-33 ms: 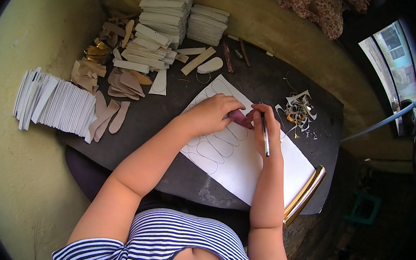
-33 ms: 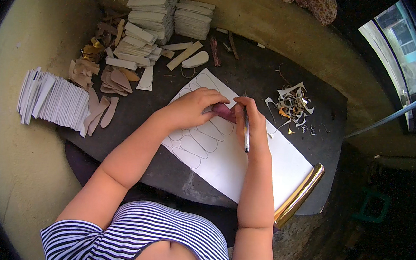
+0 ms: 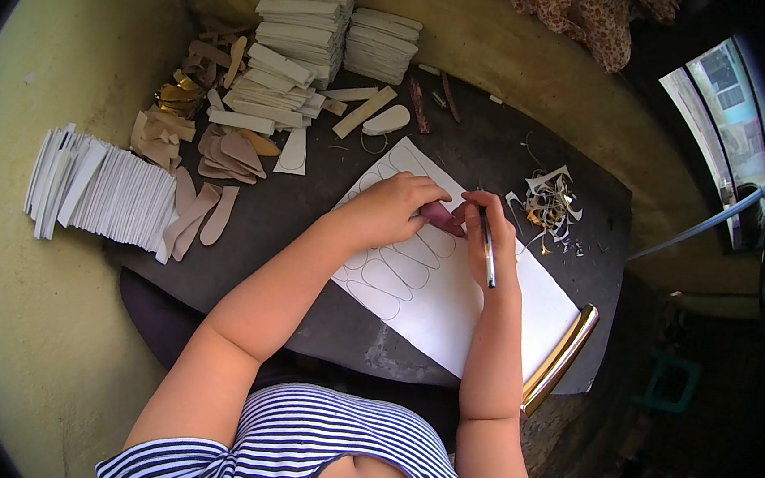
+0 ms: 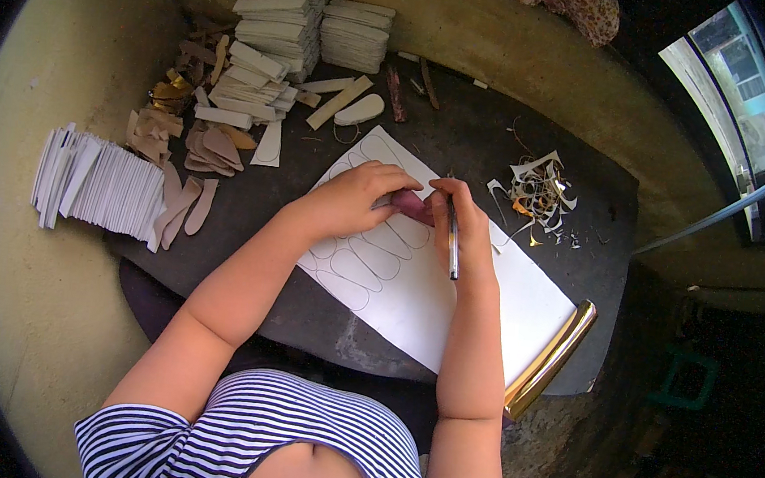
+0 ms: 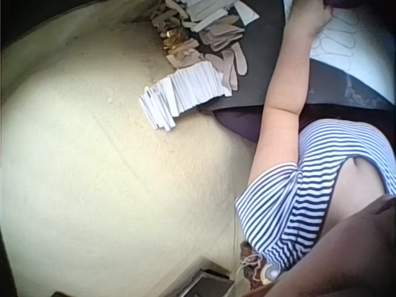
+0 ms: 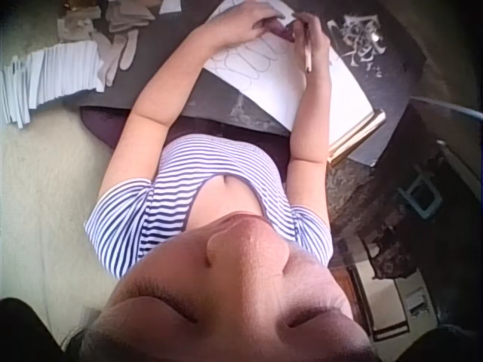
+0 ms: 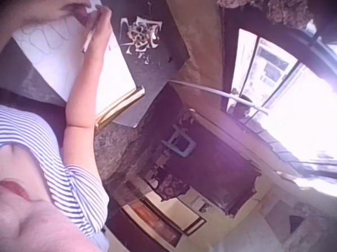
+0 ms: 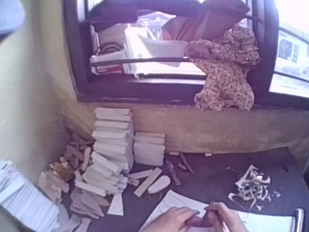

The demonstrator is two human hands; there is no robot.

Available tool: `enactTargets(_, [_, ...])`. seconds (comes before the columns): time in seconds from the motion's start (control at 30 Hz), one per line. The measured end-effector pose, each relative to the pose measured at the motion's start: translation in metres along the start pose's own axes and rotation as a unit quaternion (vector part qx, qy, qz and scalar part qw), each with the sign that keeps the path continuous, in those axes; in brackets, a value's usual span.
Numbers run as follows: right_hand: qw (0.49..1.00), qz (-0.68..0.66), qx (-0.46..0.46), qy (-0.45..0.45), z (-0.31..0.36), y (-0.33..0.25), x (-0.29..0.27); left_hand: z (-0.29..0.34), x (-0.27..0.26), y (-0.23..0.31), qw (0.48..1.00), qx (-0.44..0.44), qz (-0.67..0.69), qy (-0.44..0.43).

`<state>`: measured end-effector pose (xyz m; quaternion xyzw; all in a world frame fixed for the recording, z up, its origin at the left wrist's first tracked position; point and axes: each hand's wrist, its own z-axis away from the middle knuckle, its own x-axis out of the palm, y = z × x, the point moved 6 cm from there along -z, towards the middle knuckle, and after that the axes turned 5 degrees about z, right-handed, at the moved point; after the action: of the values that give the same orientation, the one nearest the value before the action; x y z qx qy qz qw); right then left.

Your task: The person uses a pen to trace the outline of a small pink object onto a white sheet of paper. They repeatedly reposition the object and trace its shape multiple times to create a pattern of identical outlines.

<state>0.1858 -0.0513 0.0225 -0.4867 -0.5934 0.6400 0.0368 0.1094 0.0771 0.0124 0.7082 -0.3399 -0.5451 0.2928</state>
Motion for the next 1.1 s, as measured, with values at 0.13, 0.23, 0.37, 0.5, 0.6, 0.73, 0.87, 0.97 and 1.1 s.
enactTargets(0.13, [1.000, 0.000, -0.001, 0.002, 0.0001, -0.0011, -0.0005, -0.0005, 0.0015, -0.0012, 1.000, -0.003, -0.003, -0.009])
enactTargets(0.23, [1.000, -0.017, 0.021, -0.006, 0.0004, 0.0001, -0.0002, -0.0001, 0.0014, 0.0000, 1.000, -0.003, -0.007, -0.010])
enactTargets(0.37, [0.999, -0.011, 0.032, -0.009, 0.0008, 0.0015, -0.0004, 0.0007, 0.0002, 0.0022, 1.000, -0.002, -0.003, -0.003])
enactTargets(0.5, [0.999, -0.017, 0.043, -0.006, 0.0000, -0.0016, -0.0009, 0.0004, -0.0007, 0.0022, 1.000, -0.019, 0.015, -0.006])
enactTargets(0.6, [0.999, -0.020, 0.047, -0.002, -0.0005, -0.0026, -0.0013, 0.0002, -0.0007, 0.0020, 1.000, -0.021, 0.013, -0.010])
enactTargets(0.73, [0.999, -0.013, 0.042, -0.003, -0.0006, -0.0015, -0.0013, 0.0002, -0.0002, 0.0018, 1.000, -0.012, 0.001, -0.010])
enactTargets(0.87, [0.999, -0.008, 0.034, -0.004, 0.0000, 0.0003, -0.0009, 0.0001, 0.0004, 0.0016, 1.000, -0.014, 0.003, -0.013])
enactTargets(0.97, [1.000, 0.016, 0.022, 0.005, -0.0004, -0.0003, -0.0017, 0.0005, -0.0013, 0.0009, 0.999, -0.034, 0.022, -0.011])
enactTargets(1.1, [0.999, 0.037, 0.020, -0.014, 0.0006, 0.0023, 0.0006, -0.0005, -0.0037, -0.0061, 0.998, -0.050, 0.032, -0.005])
